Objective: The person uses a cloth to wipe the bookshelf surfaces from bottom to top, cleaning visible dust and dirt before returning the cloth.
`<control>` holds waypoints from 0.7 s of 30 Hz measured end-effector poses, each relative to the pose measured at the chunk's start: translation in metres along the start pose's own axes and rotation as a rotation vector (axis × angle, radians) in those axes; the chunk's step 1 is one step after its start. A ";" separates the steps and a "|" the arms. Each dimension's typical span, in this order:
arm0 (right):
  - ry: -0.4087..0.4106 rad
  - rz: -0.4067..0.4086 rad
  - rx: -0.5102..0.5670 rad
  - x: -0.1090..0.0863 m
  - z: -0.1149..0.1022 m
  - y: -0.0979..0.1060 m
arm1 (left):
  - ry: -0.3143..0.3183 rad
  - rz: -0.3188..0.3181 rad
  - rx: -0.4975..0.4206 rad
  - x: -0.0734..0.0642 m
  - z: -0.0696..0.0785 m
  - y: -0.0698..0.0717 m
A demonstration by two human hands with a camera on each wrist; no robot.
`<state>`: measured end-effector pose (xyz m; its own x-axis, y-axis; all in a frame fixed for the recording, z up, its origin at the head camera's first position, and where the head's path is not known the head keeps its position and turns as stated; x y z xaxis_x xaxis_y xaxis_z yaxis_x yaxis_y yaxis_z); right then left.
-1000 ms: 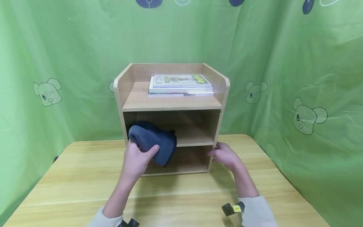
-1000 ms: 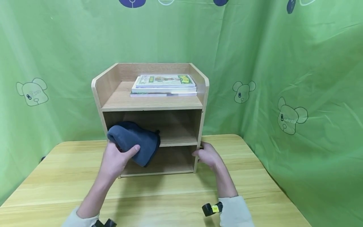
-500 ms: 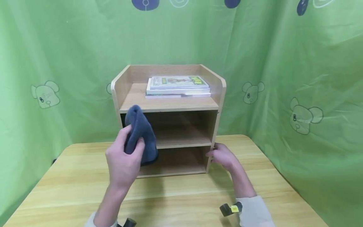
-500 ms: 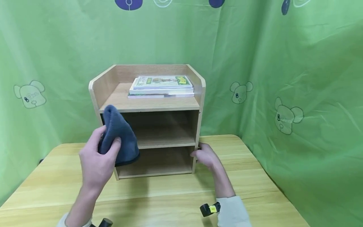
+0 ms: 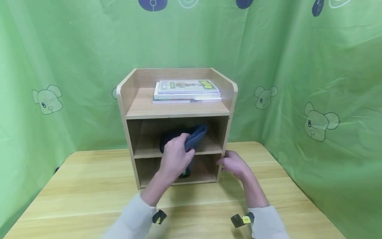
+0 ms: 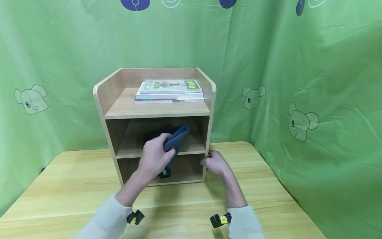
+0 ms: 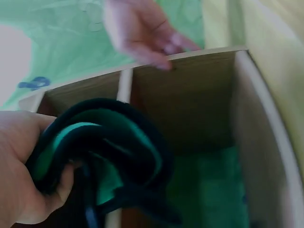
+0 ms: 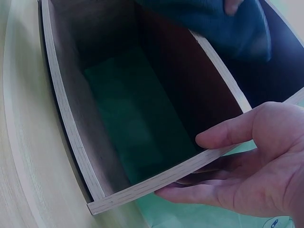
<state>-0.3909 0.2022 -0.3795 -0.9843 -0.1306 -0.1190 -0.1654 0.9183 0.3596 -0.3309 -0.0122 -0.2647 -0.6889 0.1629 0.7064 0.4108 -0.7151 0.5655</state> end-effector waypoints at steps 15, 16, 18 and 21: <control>0.015 0.016 -0.013 -0.001 -0.001 0.000 | -0.034 -0.085 0.326 -0.014 -0.004 -0.051; 0.016 0.018 -0.015 -0.001 -0.001 0.001 | -0.030 -0.107 0.340 -0.015 -0.005 -0.053; 0.016 0.025 -0.014 -0.001 0.000 0.002 | -0.031 -0.143 0.377 -0.016 -0.006 -0.056; 0.015 0.029 -0.013 -0.001 -0.001 0.002 | -0.053 -0.173 0.448 -0.017 -0.006 -0.059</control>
<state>-0.3902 0.2042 -0.3780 -0.9894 -0.1096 -0.0948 -0.1374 0.9170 0.3745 -0.3470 0.0230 -0.3124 -0.7433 0.2959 0.6000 0.5180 -0.3129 0.7961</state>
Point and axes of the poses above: each hand's wrist, its own x-axis towards the middle knuckle, its own y-axis out of the back of the hand, z = x × y, the point moved 8 cm from there along x, towards the middle knuckle, and after that the axes turned 3 degrees about -y, right-handed, at the moved point
